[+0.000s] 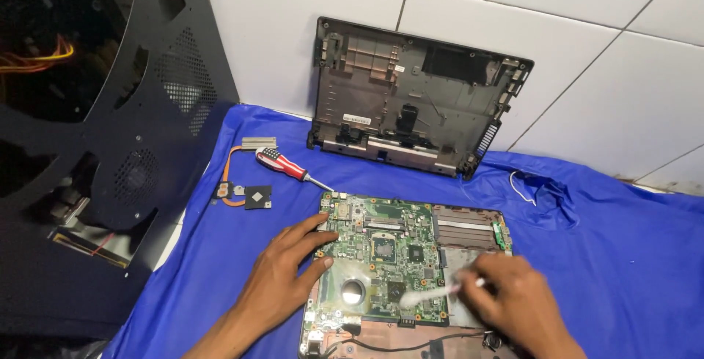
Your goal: The person cleans a disassembled laptop motherboard using a cotton swab. They wipe various areas of the circuit board, including around the central components and along the edges, while the laptop's bottom casing rests nearby.
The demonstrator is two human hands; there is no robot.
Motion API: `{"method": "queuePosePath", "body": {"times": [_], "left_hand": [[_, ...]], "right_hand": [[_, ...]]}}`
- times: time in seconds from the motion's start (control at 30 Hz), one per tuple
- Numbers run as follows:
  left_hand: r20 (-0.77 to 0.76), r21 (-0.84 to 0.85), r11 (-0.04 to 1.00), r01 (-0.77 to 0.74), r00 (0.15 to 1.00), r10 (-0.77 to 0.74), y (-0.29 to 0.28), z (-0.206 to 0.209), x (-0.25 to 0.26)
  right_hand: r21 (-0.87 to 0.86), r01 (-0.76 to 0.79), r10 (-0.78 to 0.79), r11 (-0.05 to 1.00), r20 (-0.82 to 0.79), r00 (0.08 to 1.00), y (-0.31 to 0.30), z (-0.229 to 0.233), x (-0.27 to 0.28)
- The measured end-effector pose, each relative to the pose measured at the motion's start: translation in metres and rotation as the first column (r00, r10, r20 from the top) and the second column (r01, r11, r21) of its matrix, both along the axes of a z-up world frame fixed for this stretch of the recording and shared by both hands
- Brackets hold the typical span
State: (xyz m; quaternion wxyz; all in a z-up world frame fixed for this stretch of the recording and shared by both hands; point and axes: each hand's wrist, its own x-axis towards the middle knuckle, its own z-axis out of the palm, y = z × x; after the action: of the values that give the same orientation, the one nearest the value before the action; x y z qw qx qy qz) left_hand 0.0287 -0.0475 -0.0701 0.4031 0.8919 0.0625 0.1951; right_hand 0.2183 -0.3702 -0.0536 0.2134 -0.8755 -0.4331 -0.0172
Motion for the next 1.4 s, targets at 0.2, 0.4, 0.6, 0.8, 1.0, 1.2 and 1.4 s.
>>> {"method": "queuePosePath", "body": {"times": [0.2,0.4,0.6,0.8,1.0,1.2,1.4], "left_hand": [[0.013,0.018,1.000,-0.012,1.000,0.011,0.000,-0.001,0.001],[0.009,0.030,0.999,-0.012,1.000,0.012,0.003,-0.006,0.002],[0.001,0.022,0.999,-0.024,1.000,0.024,0.003,-0.003,0.002],[-0.028,-0.005,0.999,-0.039,0.999,0.038,0.001,-0.005,0.004],[-0.006,0.000,0.999,-0.038,0.999,0.038,0.003,-0.007,0.003],[0.019,-0.012,0.999,-0.037,0.999,0.037,0.005,-0.007,0.003],[-0.007,-0.024,0.999,-0.029,1.000,0.028,0.004,-0.005,0.003]], "right_hand": [[-0.007,0.218,-0.209,0.976,0.239,0.948,-0.016,-0.008,0.018],[0.052,0.157,-0.164,0.986,0.195,0.967,-0.014,-0.008,0.010],[0.157,-0.052,0.013,0.986,0.238,0.971,0.003,0.005,-0.014],[0.133,-0.054,0.003,0.990,0.354,0.935,0.001,0.011,-0.015],[0.138,-0.045,-0.015,0.989,0.405,0.914,0.005,0.010,-0.015],[0.147,-0.116,0.050,0.982,0.389,0.920,0.009,0.004,-0.010],[0.084,-0.102,0.072,0.991,0.309,0.948,0.009,0.002,-0.007]]}}
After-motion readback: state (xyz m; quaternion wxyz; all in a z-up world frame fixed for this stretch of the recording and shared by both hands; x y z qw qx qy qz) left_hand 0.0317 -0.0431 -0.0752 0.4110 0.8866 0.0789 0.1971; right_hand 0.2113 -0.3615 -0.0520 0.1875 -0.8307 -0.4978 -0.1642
